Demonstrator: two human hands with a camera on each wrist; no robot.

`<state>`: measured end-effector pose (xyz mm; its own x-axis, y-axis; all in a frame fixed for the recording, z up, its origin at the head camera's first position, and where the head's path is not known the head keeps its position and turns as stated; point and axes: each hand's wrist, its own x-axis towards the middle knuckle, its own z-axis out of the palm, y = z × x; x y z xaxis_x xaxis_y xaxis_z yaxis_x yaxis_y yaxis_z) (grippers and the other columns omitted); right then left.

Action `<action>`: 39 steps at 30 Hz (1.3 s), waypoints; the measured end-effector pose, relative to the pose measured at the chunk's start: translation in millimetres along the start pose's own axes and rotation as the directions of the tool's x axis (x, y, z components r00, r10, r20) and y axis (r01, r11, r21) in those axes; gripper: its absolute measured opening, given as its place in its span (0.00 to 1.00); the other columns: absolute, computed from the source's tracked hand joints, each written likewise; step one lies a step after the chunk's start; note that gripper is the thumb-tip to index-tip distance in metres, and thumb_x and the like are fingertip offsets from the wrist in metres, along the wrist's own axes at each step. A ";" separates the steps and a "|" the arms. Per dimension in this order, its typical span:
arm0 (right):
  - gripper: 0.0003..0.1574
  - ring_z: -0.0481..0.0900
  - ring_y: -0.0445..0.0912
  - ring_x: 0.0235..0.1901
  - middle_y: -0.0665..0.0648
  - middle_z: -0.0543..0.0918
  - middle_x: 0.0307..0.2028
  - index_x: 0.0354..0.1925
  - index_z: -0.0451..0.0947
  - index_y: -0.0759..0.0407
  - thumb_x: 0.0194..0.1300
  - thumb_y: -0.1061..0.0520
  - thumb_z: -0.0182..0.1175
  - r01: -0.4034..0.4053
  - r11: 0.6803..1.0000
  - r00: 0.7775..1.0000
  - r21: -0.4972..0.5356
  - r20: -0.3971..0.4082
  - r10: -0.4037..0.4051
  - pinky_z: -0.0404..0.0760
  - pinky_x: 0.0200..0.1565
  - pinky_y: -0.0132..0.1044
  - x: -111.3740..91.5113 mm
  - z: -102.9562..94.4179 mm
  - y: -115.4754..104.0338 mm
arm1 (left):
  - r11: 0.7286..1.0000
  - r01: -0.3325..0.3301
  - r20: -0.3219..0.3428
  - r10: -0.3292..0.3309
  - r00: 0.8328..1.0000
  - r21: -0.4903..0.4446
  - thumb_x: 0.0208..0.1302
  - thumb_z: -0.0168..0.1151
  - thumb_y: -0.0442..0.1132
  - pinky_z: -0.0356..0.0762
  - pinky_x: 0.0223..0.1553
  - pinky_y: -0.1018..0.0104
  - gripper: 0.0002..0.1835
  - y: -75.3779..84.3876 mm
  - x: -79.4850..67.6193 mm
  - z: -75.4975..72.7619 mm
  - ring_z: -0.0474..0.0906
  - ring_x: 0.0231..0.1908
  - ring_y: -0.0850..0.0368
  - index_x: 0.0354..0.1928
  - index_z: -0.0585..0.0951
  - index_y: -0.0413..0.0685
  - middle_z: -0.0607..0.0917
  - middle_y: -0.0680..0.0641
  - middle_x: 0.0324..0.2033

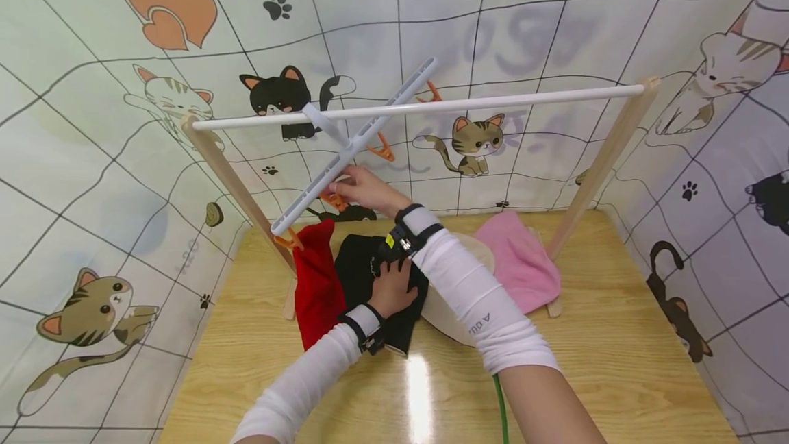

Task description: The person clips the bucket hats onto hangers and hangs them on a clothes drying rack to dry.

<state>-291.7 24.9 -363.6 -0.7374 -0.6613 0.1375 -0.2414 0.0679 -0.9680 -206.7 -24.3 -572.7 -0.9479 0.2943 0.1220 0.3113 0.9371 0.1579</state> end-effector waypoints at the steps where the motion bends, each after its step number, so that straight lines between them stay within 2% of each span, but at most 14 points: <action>1: 0.21 0.76 0.53 0.56 0.65 0.78 0.54 0.61 0.66 0.69 0.72 0.63 0.51 -0.003 1.000 1.000 -0.003 -0.002 0.003 0.75 0.54 0.42 0.1 0.1 -0.1 | 1.000 0.004 0.005 -0.004 1.000 0.002 0.57 0.68 0.50 0.78 0.37 0.44 0.34 0.4 0.7 0.5 0.71 0.53 0.35 0.64 0.71 0.44 0.75 0.35 0.54; 7: 0.20 0.78 0.53 0.51 0.65 0.79 0.53 0.60 0.67 0.68 0.72 0.64 0.52 -0.019 1.000 1.000 0.019 -0.012 0.020 0.75 0.53 0.45 0.2 0.1 1.6 | 0.999 0.034 0.075 -0.036 0.996 0.032 0.59 0.66 0.52 0.76 0.43 0.42 0.32 6.6 5.4 -2.7 0.70 0.55 0.33 0.62 0.73 0.44 0.76 0.33 0.54; 14: 0.20 0.76 0.52 0.51 0.67 0.77 0.54 0.60 0.67 0.70 0.72 0.65 0.51 -0.022 0.999 1.000 0.046 -0.015 0.022 0.75 0.54 0.43 -1.0 0.1 3.7 | 0.989 0.047 0.154 -0.070 0.986 0.143 0.61 0.63 0.55 0.73 0.48 0.42 0.28 20.9 11.2 -6.7 0.69 0.57 0.32 0.57 0.76 0.46 0.77 0.31 0.54; 20: 0.20 0.73 0.53 0.55 0.66 0.75 0.57 0.60 0.67 0.70 0.72 0.65 0.51 -0.025 0.999 0.999 0.026 -0.034 0.026 0.74 0.55 0.44 -1.4 2.2 2.2 | 0.970 0.087 0.149 -0.123 0.981 0.226 0.58 0.64 0.56 0.73 0.46 0.45 0.25 33.0 14.6 -5.0 0.72 0.55 0.34 0.52 0.79 0.49 0.82 0.36 0.48; 23: 0.20 0.74 0.52 0.54 0.65 0.76 0.56 0.60 0.68 0.69 0.72 0.65 0.51 -0.022 1.000 0.999 0.016 -0.040 0.022 0.74 0.54 0.43 -1.5 2.9 1.9 | 0.960 0.117 0.140 -0.156 0.978 0.255 0.58 0.63 0.55 0.74 0.43 0.49 0.22 38.2 18.8 -4.7 0.76 0.51 0.38 0.50 0.81 0.50 0.84 0.39 0.44; 26: 0.19 0.75 0.51 0.50 0.65 0.78 0.52 0.58 0.69 0.70 0.72 0.65 0.51 -0.008 1.000 0.999 0.014 -0.035 0.008 0.75 0.53 0.43 -1.4 2.8 2.6 | 0.961 0.132 0.138 -0.169 0.976 0.243 0.58 0.62 0.52 0.74 0.37 0.52 0.18 42.9 24.5 -8.1 0.81 0.41 0.47 0.45 0.83 0.50 0.86 0.45 0.36; 29: 0.18 0.76 0.53 0.44 0.66 0.79 0.47 0.57 0.70 0.70 0.72 0.65 0.51 0.004 1.000 1.000 0.016 -0.031 -0.003 0.75 0.52 0.47 -1.2 2.4 3.6 | 0.968 0.131 0.151 -0.166 0.974 0.215 0.57 0.62 0.50 0.73 0.35 0.53 0.13 46.7 29.9 -13.8 0.80 0.31 0.55 0.37 0.86 0.50 0.86 0.51 0.28; 31: 0.18 0.76 0.52 0.47 0.65 0.79 0.49 0.57 0.70 0.70 0.72 0.65 0.51 0.002 1.000 0.999 0.015 -0.036 -0.001 0.74 0.54 0.47 -1.0 2.2 3.9 | 0.970 0.125 0.168 -0.162 0.972 0.211 0.57 0.62 0.50 0.73 0.36 0.52 0.13 48.7 33.1 -15.9 0.79 0.28 0.57 0.34 0.86 0.50 0.85 0.53 0.26; 36: 0.19 0.76 0.51 0.50 0.64 0.78 0.53 0.58 0.69 0.69 0.71 0.65 0.52 -0.004 1.000 0.999 0.017 -0.044 0.005 0.75 0.54 0.42 -1.8 2.6 2.5 | 0.952 0.097 0.180 -0.154 0.971 0.291 0.59 0.60 0.54 0.75 0.36 0.49 0.16 51.0 37.5 -4.9 0.79 0.33 0.56 0.38 0.87 0.52 0.85 0.53 0.32; 39: 0.17 0.77 0.53 0.44 0.67 0.79 0.46 0.56 0.70 0.70 0.71 0.66 0.51 0.013 0.999 0.999 0.029 -0.032 -0.012 0.75 0.50 0.43 -2.0 2.2 3.2 | 0.933 0.101 0.147 -0.160 0.976 0.346 0.59 0.61 0.52 0.76 0.32 0.48 0.13 51.0 38.2 8.8 0.80 0.32 0.55 0.37 0.87 0.54 0.86 0.54 0.32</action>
<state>-289.6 24.8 -367.4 -0.7542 -0.6379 0.1560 -0.2328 0.0376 -0.9718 -227.7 36.3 -568.7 -0.9850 0.1651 -0.0506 0.1716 0.9687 -0.1794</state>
